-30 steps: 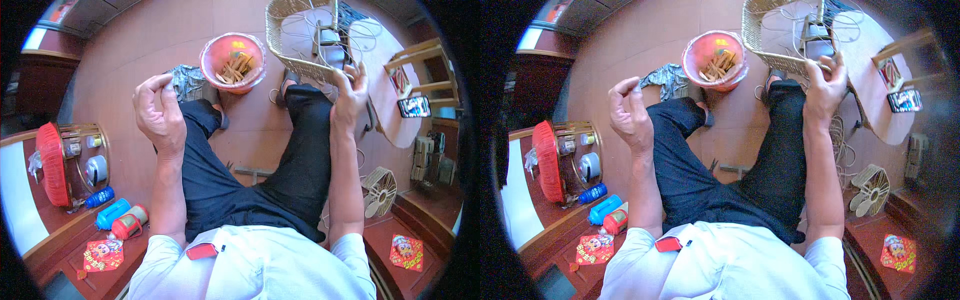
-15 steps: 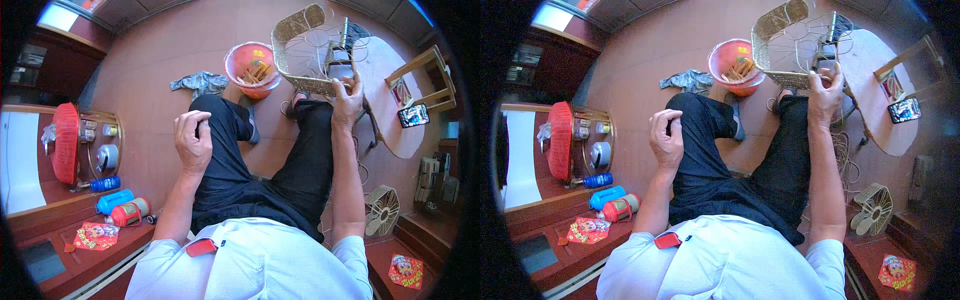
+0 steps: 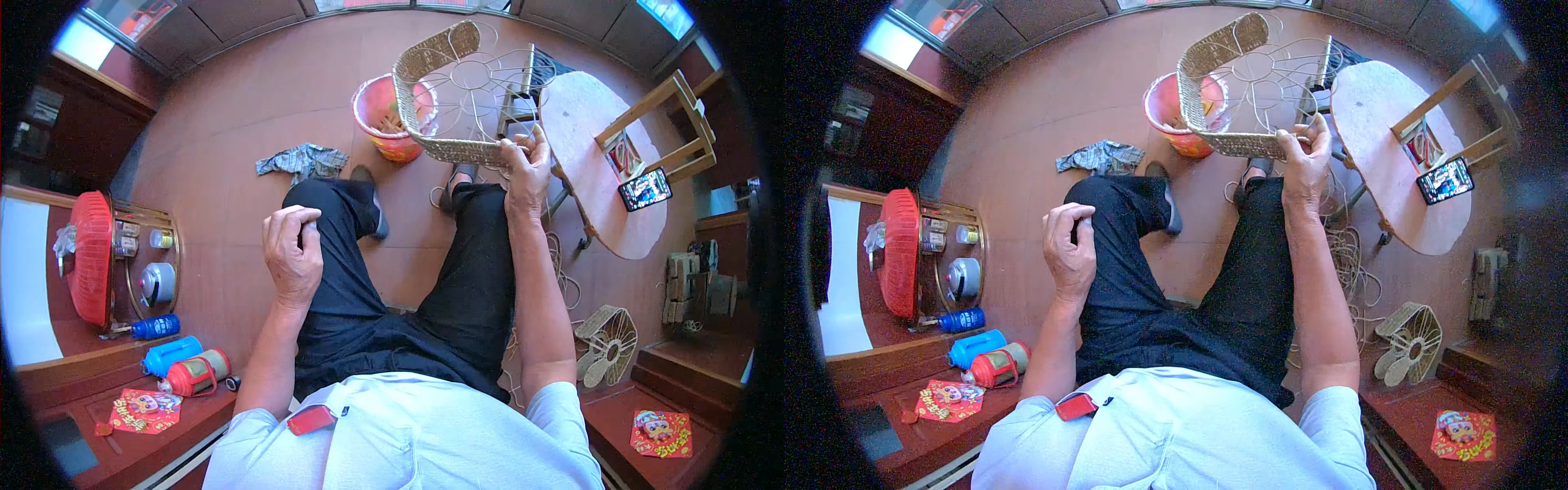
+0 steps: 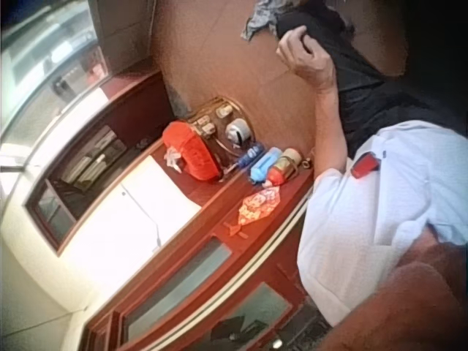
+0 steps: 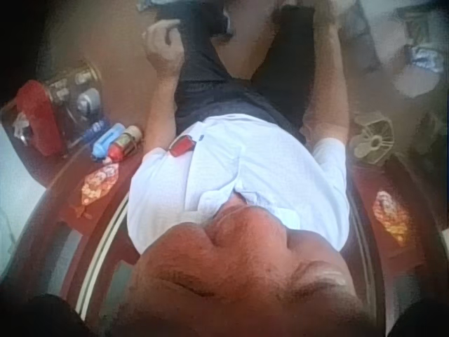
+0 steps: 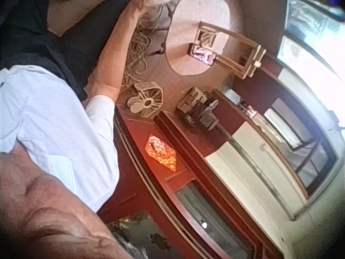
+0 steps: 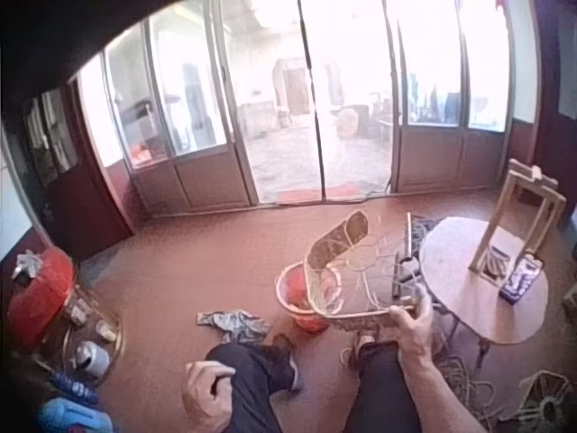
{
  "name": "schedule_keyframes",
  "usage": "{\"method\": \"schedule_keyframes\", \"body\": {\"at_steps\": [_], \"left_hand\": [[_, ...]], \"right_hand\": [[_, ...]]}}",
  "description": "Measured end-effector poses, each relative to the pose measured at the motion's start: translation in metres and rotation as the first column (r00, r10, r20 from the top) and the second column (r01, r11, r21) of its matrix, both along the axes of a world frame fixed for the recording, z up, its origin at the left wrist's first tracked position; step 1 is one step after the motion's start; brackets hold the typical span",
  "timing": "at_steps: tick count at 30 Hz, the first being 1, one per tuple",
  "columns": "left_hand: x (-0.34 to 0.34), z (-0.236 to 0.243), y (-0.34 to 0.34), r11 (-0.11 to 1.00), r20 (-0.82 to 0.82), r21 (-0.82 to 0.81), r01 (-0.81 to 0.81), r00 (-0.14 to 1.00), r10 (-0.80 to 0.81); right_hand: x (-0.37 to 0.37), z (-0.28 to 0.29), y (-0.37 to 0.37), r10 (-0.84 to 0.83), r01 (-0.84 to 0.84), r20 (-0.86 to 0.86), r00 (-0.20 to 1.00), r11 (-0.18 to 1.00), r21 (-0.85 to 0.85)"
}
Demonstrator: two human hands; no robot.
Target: Weaving and shaping a straw/wicker structural component with cord.
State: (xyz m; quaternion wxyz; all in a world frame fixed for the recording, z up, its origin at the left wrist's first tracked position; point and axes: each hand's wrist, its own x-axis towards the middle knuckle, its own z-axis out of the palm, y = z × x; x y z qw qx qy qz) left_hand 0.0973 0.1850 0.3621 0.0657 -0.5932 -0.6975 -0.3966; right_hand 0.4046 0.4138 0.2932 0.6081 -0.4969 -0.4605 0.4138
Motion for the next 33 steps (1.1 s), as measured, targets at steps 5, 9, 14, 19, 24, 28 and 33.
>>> {"method": "schedule_keyframes", "body": {"at_steps": [5, 9, 14, 19, 24, 28, 33], "left_hand": [[-0.010, -0.008, -0.007, 0.999, -0.028, -0.015, -0.045, 0.999, 0.044], [-0.020, -0.016, -0.012, 0.995, -0.041, -0.024, -0.093, 0.995, 0.092], [-0.027, -0.016, -0.012, 0.997, -0.006, -0.033, -0.069, 0.998, 0.069], [-0.033, -0.016, -0.015, 0.997, 0.021, -0.053, -0.061, 0.998, 0.062], [-0.041, -0.018, -0.016, 0.995, 0.033, -0.067, -0.073, 0.997, 0.075], [-0.050, -0.018, -0.020, 0.989, 0.012, -0.074, -0.126, 0.992, 0.127], [-0.058, -0.021, -0.026, 0.992, 0.027, -0.057, -0.117, 0.993, 0.119]], "right_hand": [[-0.027, 0.009, 0.010, 0.129, -0.147, -0.219, 0.967, 0.987, -0.067], [-0.048, 0.010, 0.022, 0.161, -0.206, -0.292, 0.943, 0.970, -0.128], [-0.064, 0.000, 0.045, 0.201, -0.257, -0.303, 0.931, 0.953, -0.158], [-0.068, -0.030, 0.062, 0.219, -0.281, -0.301, 0.928, 0.942, -0.182], [-0.067, -0.057, 0.087, 0.197, -0.257, -0.221, 0.955, 0.921, -0.291], [-0.074, -0.072, 0.102, 0.147, -0.260, -0.291, 0.945, 0.877, -0.404], [-0.067, -0.107, 0.119, 0.269, -0.353, -0.286, 0.920, 0.886, -0.302]]}}
